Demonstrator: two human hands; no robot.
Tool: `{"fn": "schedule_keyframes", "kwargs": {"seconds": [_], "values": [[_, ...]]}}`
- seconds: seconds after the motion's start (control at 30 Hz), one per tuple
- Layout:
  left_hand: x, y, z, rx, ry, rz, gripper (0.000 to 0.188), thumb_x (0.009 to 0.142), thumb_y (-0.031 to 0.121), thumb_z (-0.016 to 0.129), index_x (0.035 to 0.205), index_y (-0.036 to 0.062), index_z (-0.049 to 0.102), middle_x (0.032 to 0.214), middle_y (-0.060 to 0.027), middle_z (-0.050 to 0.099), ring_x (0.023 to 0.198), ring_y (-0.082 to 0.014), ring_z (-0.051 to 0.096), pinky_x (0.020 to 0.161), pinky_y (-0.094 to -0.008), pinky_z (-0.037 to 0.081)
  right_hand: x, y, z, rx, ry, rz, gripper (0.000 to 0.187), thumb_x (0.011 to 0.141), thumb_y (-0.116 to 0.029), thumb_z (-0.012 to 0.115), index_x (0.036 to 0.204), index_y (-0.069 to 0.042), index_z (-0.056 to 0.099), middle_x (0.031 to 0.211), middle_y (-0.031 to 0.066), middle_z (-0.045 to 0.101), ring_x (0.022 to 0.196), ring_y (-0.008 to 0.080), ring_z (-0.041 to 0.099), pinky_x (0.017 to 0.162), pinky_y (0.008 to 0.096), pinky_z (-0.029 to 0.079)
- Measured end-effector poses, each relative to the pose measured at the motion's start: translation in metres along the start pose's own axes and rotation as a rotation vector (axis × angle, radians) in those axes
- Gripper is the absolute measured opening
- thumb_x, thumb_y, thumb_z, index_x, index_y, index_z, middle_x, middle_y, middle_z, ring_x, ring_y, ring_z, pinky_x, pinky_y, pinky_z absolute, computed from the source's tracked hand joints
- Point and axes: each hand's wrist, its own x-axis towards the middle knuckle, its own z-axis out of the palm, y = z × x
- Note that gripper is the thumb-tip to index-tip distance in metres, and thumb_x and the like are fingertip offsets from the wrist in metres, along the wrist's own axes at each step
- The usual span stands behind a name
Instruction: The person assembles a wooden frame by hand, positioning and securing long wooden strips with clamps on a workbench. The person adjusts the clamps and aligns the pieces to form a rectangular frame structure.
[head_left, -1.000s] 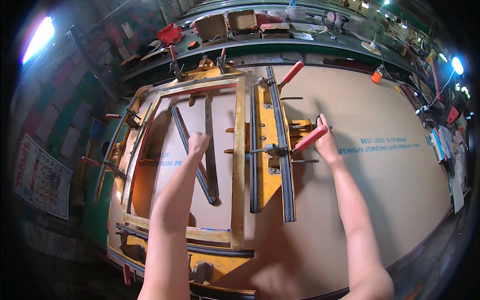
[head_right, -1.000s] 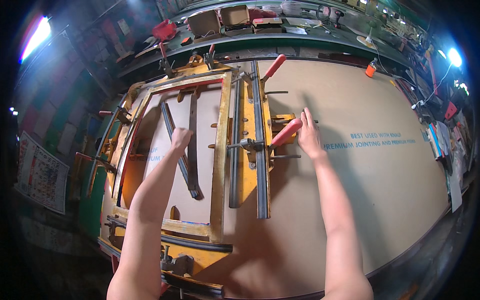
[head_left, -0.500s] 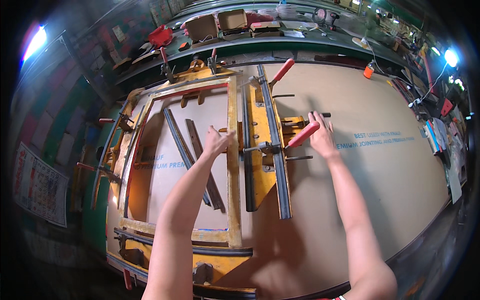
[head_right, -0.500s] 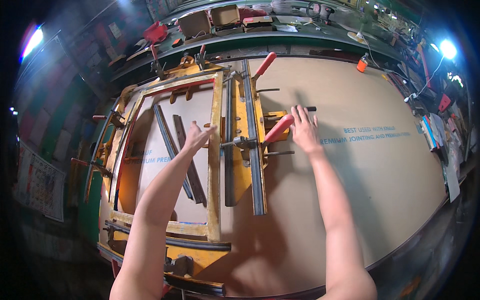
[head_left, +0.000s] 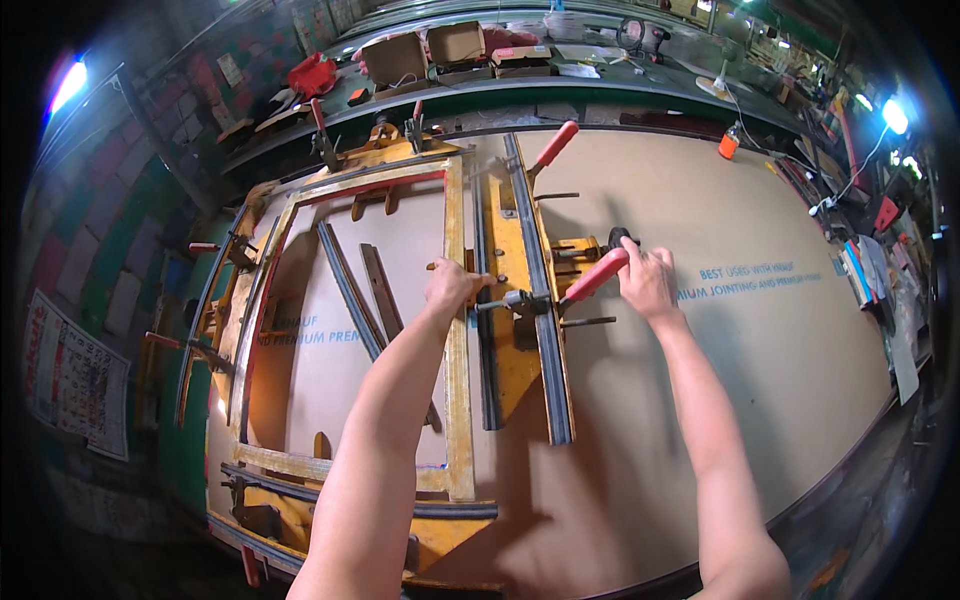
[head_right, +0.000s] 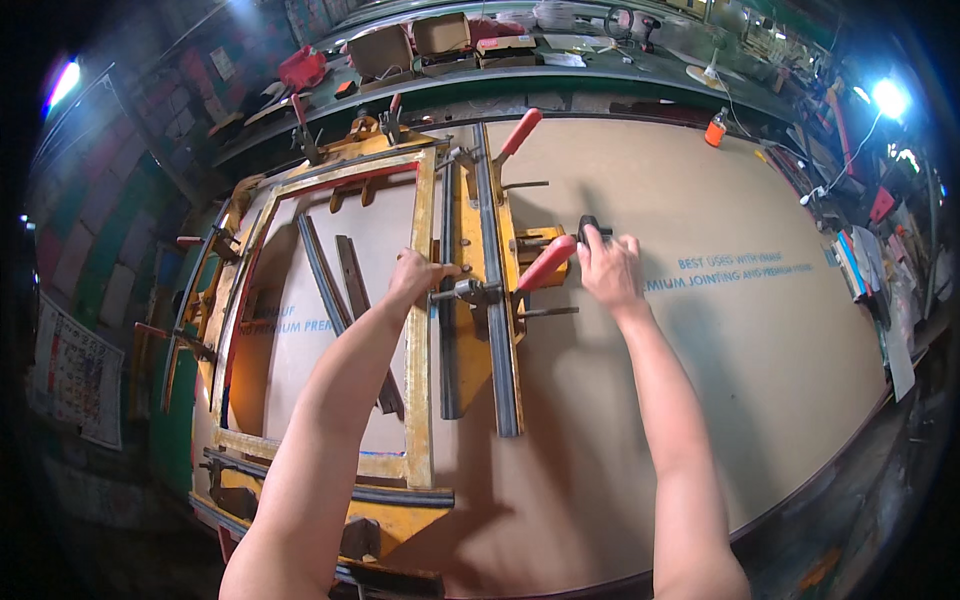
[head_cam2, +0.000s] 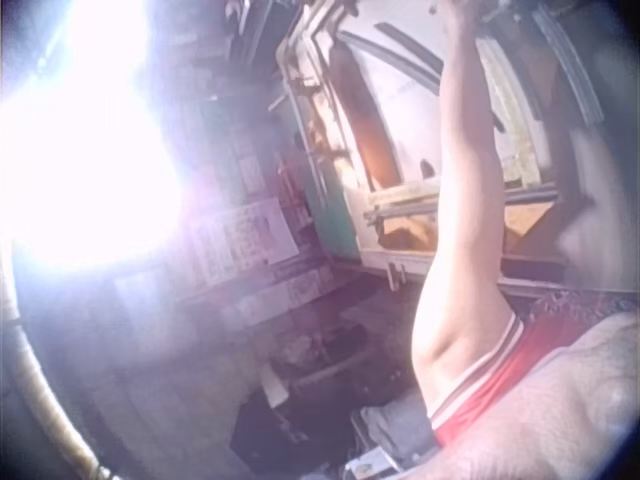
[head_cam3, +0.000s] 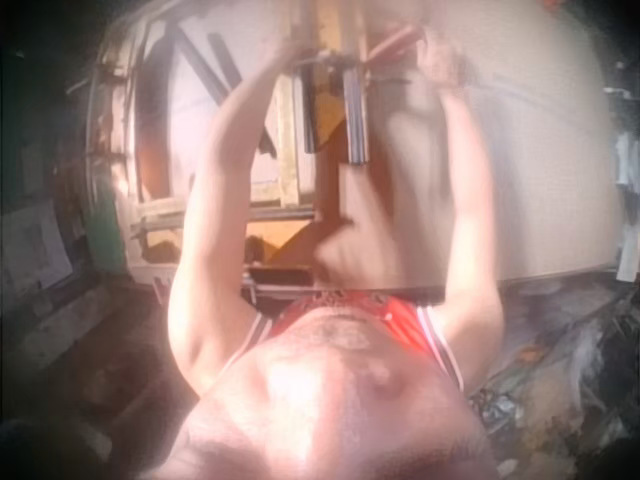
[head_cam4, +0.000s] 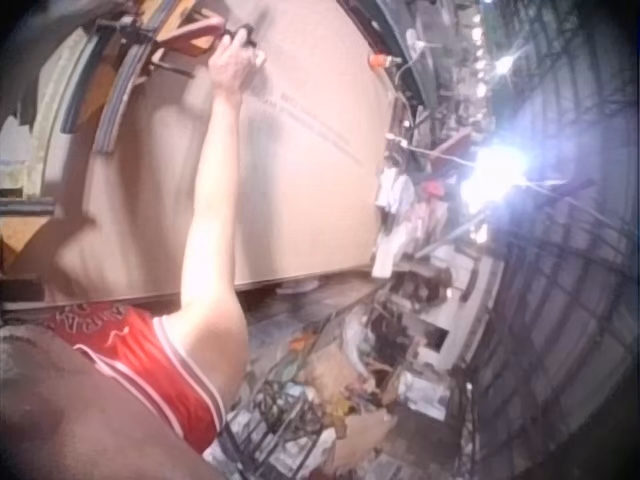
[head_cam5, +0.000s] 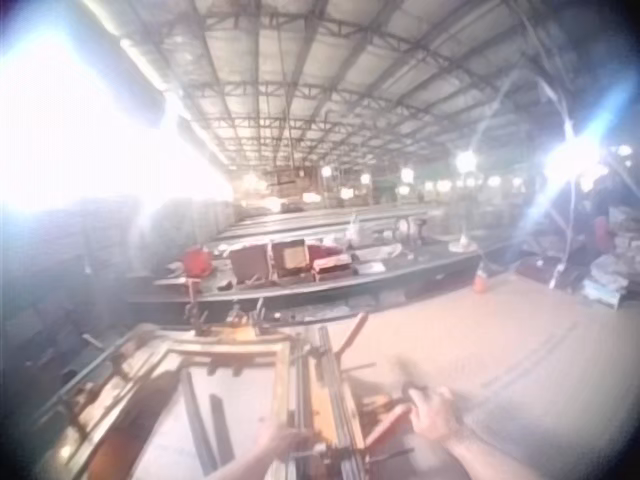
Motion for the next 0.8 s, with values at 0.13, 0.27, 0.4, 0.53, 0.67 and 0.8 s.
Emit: {"fn": "schedule_keyframes", "kwargs": {"seconds": [0.13,0.27,0.4,0.53,0.67,0.8], "values": [[0.016,-0.01,0.009,-0.012,0.135,0.056,0.102,0.059,0.045,0.091,0.124,-0.0126,0.039,0.102,-0.0185,0.068,0.09,-0.0279,0.069,0.078,-0.0354,0.057,-0.036,-0.009,0.012,0.102,-0.089,0.21,0.028,0.091,-0.021,0.058,0.116,-0.007,0.057,0.064,0.0157,0.065,0.063,0.0416,0.062,0.079,0.0486,0.048],[0.009,0.006,0.004,-0.096,0.054,0.083,0.097,0.059,0.039,0.09,0.124,-0.013,0.041,0.103,-0.0202,0.068,0.096,-0.0299,0.067,0.083,-0.0362,0.056,-0.064,0.025,0.062,0.36,-0.013,0.361,0.04,0.095,-0.024,0.058,0.129,-0.006,0.048,0.071,0.0144,0.063,0.067,0.0332,0.061,0.073,0.0423,0.049],[0.016,0.001,0.006,-0.123,0.042,0.064,0.092,0.059,0.036,0.088,0.123,-0.0123,0.044,0.107,-0.0225,0.067,0.101,-0.0309,0.066,0.086,-0.0371,0.055,-0.089,0.025,0.1,0.636,0.088,0.412,0.052,0.097,-0.025,0.058,0.14,-0.005,0.036,0.08,0.01,0.059,0.073,0.0236,0.059,0.073,0.0373,0.049],[0.039,-0.017,0.013,-0.117,0.029,0.078,0.091,0.059,0.036,0.088,0.123,-0.0118,0.044,0.11,-0.0233,0.066,0.101,-0.0326,0.066,0.087,-0.0375,0.055,-0.092,0.01,0.098,0.702,0.044,0.445,0.056,0.098,-0.024,0.056,0.144,-0.003,0.031,0.098,0.0109,0.055,0.089,0.0234,0.055,0.084,0.0374,0.048],[0.046,-0.022,0.017,-0.072,0.082,0.126,0.084,0.059,0.035,0.087,0.115,-0.0158,0.049,0.107,-0.0251,0.065,0.095,-0.032,0.067,0.081,-0.037,0.056,-0.081,0.019,0.097,0.355,0.352,0.218,0.047,0.095,-0.018,0.057,0.136,-0.002,0.042,0.121,0.0153,0.052,0.111,0.0313,0.053,0.097,0.0449,0.043],[0.02,-0.005,0.015,-0.083,0.134,0.078,0.082,0.061,0.035,0.086,0.111,-0.0183,0.05,0.104,-0.0249,0.066,0.093,-0.0312,0.068,0.078,-0.0368,0.057,-0.015,0.012,0.063,0.128,0.354,-0.014,0.037,0.092,-0.015,0.057,0.125,0.001,0.054,0.13,0.0173,0.052,0.123,0.036,0.049,0.102,0.0489,0.04]]}}
